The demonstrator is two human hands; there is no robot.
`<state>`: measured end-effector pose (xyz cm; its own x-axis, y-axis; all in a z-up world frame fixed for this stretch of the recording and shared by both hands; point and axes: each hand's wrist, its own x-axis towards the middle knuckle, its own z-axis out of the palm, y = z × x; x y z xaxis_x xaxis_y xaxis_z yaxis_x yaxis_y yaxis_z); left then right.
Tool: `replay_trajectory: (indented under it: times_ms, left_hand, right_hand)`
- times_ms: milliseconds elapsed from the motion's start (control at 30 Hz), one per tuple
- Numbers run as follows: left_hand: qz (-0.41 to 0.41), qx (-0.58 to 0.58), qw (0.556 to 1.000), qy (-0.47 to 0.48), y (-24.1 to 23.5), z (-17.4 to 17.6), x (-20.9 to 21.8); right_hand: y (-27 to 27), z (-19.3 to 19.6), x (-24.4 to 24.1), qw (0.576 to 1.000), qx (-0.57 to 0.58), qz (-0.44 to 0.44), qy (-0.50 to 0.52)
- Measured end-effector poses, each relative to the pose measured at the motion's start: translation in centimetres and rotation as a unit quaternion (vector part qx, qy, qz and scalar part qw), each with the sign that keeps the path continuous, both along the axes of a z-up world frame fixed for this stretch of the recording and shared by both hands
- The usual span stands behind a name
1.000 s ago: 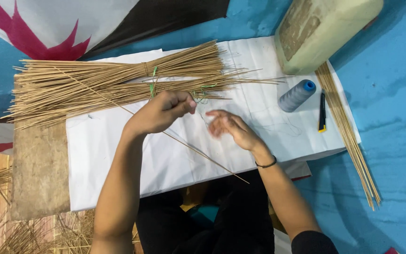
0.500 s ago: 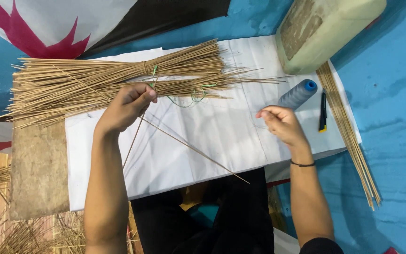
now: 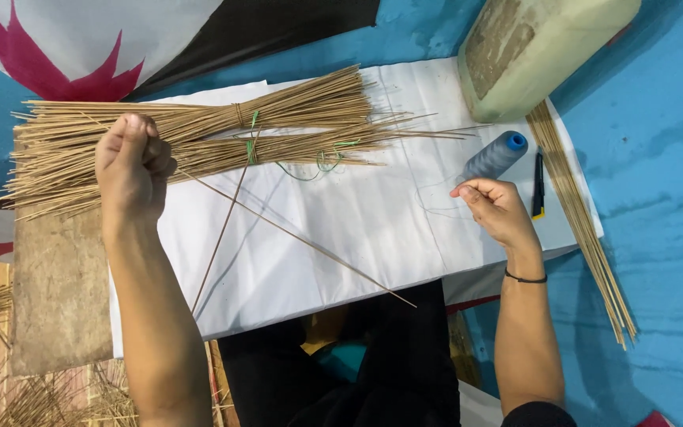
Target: Assembling a kite frame by tying thin wooden sticks together with thread.
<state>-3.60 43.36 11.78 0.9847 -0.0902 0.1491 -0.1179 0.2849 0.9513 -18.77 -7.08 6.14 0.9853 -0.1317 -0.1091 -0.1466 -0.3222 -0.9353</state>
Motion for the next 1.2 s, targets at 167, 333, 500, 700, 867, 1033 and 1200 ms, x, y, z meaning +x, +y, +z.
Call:
replay_trajectory:
  times_ms: [167, 333, 500, 700, 867, 1033, 1200]
  left_hand:
    - [-0.029, 0.088, 0.996, -0.015, -2.9, -2.7, 0.0]
    - [-0.203, 0.298, 0.926, -0.114, -12.7, 0.2, -3.3]
    - [-0.254, 0.387, 0.874, -0.151, -16.8, 2.7, -4.6]
    - [-0.276, 0.36, 0.884, -0.114, -15.3, 1.2, -4.0]
    - [-0.288, 0.333, 0.894, -0.078, -13.4, 2.1, -3.6]
    - [-0.275, 0.302, 0.911, -0.053, -12.1, 2.1, -3.7]
    - [-0.259, 0.339, 0.9, -0.09, -12.1, 1.3, -3.6]
  right_hand:
    - [4.3, 1.3, 0.6, 0.988, -0.105, 0.0, -0.112]
    - [12.9, 2.8, 2.5, 0.97, 0.009, 0.071, -0.234]
    - [15.4, -2.8, 5.2, 0.927, 0.314, 0.195, -0.063]
    - [11.3, -0.5, 2.8, 0.952, 0.296, 0.068, -0.046]
    - [5.1, 0.8, 1.9, 0.961, 0.25, -0.046, -0.109]
    - [0.4, -0.4, 0.7, 0.965, 0.181, -0.137, -0.13]
    - [1.3, 0.3, 0.2, 0.981, 0.043, -0.162, -0.101]
